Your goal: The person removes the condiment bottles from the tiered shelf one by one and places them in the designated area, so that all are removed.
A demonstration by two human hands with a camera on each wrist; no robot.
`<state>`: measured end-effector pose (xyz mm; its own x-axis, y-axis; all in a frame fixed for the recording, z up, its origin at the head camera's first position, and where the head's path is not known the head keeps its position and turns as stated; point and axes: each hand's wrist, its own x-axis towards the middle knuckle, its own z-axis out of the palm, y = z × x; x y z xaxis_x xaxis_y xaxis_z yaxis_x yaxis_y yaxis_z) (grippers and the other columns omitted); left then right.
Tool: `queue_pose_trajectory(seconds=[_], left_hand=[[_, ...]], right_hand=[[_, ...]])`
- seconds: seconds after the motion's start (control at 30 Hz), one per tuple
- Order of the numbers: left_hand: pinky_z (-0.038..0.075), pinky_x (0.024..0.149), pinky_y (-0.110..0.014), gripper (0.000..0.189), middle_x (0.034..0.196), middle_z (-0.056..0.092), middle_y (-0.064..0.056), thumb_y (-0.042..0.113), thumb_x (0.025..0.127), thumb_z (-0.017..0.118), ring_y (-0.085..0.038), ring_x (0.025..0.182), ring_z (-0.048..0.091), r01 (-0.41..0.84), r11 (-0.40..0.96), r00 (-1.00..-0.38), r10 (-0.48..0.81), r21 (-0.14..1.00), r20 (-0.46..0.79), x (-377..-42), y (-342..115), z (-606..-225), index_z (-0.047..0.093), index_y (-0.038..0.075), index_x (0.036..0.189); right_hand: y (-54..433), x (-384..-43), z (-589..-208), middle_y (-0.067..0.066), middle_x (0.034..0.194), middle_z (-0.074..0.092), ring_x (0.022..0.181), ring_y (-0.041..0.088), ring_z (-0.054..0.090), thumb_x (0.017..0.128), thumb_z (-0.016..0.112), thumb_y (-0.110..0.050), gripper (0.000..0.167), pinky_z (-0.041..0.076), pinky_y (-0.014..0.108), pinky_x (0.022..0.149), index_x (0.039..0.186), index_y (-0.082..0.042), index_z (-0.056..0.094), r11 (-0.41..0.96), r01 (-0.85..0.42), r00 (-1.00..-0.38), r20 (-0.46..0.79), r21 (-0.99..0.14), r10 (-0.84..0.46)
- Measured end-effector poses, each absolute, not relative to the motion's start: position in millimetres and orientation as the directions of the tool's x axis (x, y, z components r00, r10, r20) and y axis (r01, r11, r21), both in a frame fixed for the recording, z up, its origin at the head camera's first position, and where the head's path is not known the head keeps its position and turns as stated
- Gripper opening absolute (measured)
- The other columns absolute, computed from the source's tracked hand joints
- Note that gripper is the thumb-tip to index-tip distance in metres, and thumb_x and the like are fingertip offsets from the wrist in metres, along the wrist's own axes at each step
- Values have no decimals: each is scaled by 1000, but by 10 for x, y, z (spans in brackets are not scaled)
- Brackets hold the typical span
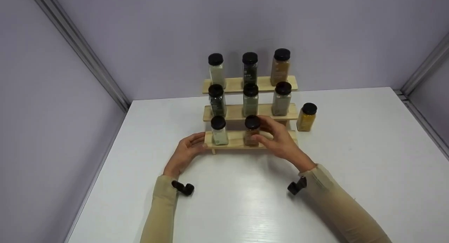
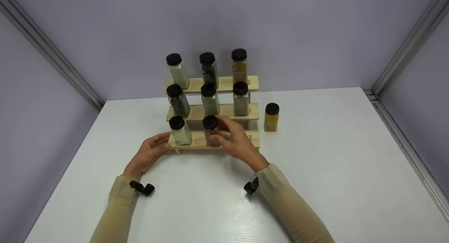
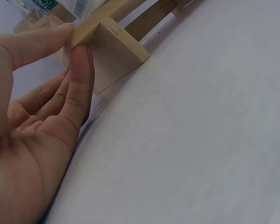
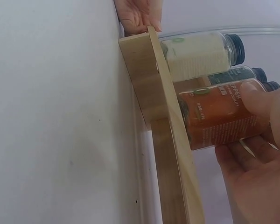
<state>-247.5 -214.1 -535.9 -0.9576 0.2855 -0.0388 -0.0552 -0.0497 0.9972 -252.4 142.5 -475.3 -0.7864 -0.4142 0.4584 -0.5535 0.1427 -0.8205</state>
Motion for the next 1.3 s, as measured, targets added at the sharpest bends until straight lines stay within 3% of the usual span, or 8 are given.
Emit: queue_pose_trajectory(seconds=[0.63,0.97,1.3], left_hand=[[57,106,-32,59,155,54,-24,8,103,71,-22,129,65,-60,-54,-957,288,997,-42,-2487,-2147,-5371,48,-1,157],[57,105,-31,61,155,54,-24,8,102,72,-20,128,65,-63,-55,-956,290,997,-44,-2486,-2152,-5376,48,-2,157],[57,106,-31,62,154,53,-24,7,102,72,-20,128,65,-65,-52,-955,292,996,-47,-2492,-2147,-5370,45,-3,158]], right_hand=[[1549,-2526,-4576,18,131,72,118,11,69,97,76,2,55,57,22,102,148,3,57,120,-613,-753,532,-781,-388],[1665,-2445,-4363,20,134,70,117,8,68,97,73,6,58,56,19,101,152,4,54,139,-608,-765,529,-782,-367],[1845,-2452,-4206,19,128,72,117,9,69,95,72,13,59,55,23,104,151,3,56,130,-697,-697,622,-706,-358]])
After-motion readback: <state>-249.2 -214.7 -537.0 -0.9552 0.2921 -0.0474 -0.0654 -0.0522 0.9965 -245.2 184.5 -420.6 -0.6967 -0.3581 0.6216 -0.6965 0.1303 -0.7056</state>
